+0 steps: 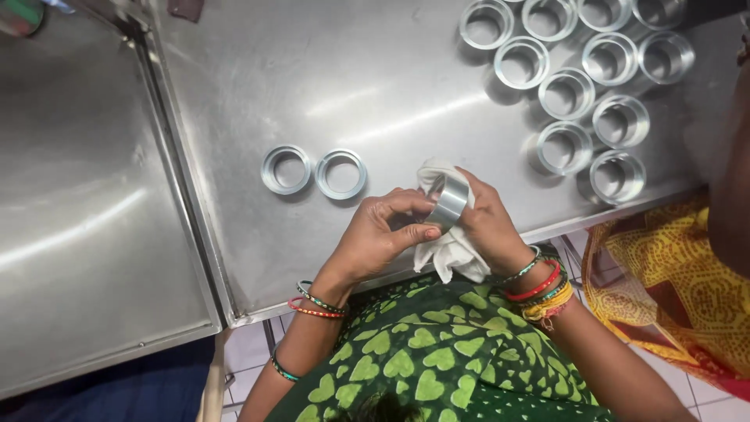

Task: Cleaning and wiping cylindrical metal rings with a cloth on a metal workstation.

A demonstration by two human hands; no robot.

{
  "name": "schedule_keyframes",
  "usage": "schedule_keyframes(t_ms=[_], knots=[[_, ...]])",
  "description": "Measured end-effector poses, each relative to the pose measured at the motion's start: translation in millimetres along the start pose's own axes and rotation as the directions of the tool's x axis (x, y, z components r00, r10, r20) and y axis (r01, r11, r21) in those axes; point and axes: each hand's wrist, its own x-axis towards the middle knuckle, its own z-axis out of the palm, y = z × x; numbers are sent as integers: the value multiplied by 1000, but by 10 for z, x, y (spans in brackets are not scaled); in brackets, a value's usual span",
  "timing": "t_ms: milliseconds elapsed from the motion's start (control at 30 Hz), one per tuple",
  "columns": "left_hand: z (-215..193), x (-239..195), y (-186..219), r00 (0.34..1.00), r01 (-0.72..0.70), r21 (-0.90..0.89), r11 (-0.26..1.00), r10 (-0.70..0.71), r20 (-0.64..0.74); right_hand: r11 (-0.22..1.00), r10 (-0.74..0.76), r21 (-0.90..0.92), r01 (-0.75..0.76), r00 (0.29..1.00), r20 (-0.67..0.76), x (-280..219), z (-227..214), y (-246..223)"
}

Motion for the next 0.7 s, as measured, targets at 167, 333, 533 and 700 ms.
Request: schedule_keyframes(t_ms=[167,333,533,700], knots=[[128,102,106,942,330,-14,944,-329,69,897,-150,-417,145,989,21,-179,56,-265],[150,50,131,998,-10,236,972,-3,56,948,-197,-272,165,976,-96,-185,60,-127],[71,3,235,983,-184,391,902,172,64,934,261,248,-257,965,18,-169,-93,46],[-56,-29,246,999,-31,312,950,34,-4,941,-74,-337,34,992,-106,-238,68,-490]])
